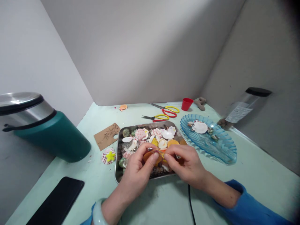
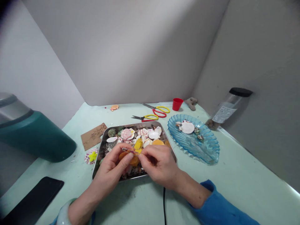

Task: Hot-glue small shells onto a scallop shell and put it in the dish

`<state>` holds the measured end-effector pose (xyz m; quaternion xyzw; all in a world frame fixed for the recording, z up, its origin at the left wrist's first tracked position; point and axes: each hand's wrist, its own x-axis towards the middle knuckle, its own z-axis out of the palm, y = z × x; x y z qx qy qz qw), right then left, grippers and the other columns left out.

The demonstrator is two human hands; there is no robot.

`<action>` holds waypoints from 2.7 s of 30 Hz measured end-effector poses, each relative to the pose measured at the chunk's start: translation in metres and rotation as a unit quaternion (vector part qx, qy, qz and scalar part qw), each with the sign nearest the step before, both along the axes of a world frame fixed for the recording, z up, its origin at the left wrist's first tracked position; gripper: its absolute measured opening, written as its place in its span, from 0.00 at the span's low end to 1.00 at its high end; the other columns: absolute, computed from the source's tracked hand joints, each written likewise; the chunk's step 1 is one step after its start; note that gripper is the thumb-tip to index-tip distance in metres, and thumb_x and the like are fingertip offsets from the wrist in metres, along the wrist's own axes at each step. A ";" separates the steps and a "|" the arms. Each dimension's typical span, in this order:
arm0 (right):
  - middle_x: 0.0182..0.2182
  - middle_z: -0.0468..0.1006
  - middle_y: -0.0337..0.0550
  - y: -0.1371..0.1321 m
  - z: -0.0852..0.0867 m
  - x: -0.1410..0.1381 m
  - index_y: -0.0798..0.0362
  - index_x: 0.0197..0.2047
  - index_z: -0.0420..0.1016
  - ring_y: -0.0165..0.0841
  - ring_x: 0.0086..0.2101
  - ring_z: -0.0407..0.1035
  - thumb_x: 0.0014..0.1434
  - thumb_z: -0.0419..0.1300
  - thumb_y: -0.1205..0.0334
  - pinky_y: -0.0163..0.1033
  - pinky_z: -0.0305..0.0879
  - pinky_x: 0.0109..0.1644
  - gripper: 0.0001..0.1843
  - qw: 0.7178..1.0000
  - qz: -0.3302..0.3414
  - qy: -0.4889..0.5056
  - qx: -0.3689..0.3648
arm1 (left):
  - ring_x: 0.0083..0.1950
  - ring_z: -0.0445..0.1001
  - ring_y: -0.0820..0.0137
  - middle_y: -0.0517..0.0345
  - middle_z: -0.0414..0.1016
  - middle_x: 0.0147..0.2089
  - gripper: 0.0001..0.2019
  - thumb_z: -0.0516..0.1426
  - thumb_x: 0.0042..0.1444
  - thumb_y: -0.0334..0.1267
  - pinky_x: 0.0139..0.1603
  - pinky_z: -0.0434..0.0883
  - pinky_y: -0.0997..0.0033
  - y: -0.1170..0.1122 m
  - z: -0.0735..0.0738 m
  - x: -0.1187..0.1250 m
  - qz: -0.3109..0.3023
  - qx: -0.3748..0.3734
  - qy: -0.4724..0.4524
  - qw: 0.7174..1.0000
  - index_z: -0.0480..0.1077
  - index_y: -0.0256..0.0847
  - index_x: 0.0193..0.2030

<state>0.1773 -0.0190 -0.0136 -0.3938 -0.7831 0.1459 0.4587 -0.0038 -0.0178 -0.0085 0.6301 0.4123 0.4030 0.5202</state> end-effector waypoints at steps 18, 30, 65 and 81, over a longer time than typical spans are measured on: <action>0.19 0.68 0.35 0.000 0.003 -0.001 0.53 0.26 0.68 0.26 0.21 0.60 0.63 0.54 0.67 0.33 0.56 0.27 0.13 0.999 0.037 -0.024 0.002 | 0.21 0.60 0.78 0.67 0.62 0.23 0.13 0.55 0.60 0.49 0.22 0.58 0.78 0.002 0.000 0.002 0.000 -0.050 -0.022 0.999 0.65 0.41 0.39; 0.19 0.67 0.36 -0.001 0.005 -0.002 0.53 0.26 0.68 0.27 0.21 0.59 0.62 0.54 0.68 0.33 0.56 0.27 0.12 0.997 0.063 -0.045 0.029 | 0.22 0.57 0.78 0.65 0.64 0.25 0.12 0.56 0.60 0.47 0.23 0.56 0.77 -0.002 0.005 0.003 0.037 0.002 0.017 0.999 0.65 0.41 0.34; 0.20 0.71 0.36 0.000 0.002 -0.002 0.54 0.28 0.69 0.25 0.21 0.62 0.63 0.54 0.67 0.32 0.56 0.28 0.11 0.999 0.008 -0.017 -0.026 | 0.23 0.60 0.76 0.66 0.63 0.23 0.12 0.49 0.65 0.48 0.24 0.58 0.75 0.001 0.000 0.001 -0.047 -0.072 -0.027 0.996 0.62 0.41 0.42; 0.21 0.69 0.36 0.001 0.000 -0.001 0.55 0.30 0.69 0.26 0.22 0.60 0.62 0.60 0.58 0.32 0.55 0.27 0.11 0.999 0.018 -0.026 -0.020 | 0.22 0.62 0.75 0.68 0.63 0.23 0.10 0.48 0.65 0.46 0.24 0.60 0.75 0.001 0.000 0.002 -0.013 -0.107 -0.078 0.991 0.58 0.43 0.46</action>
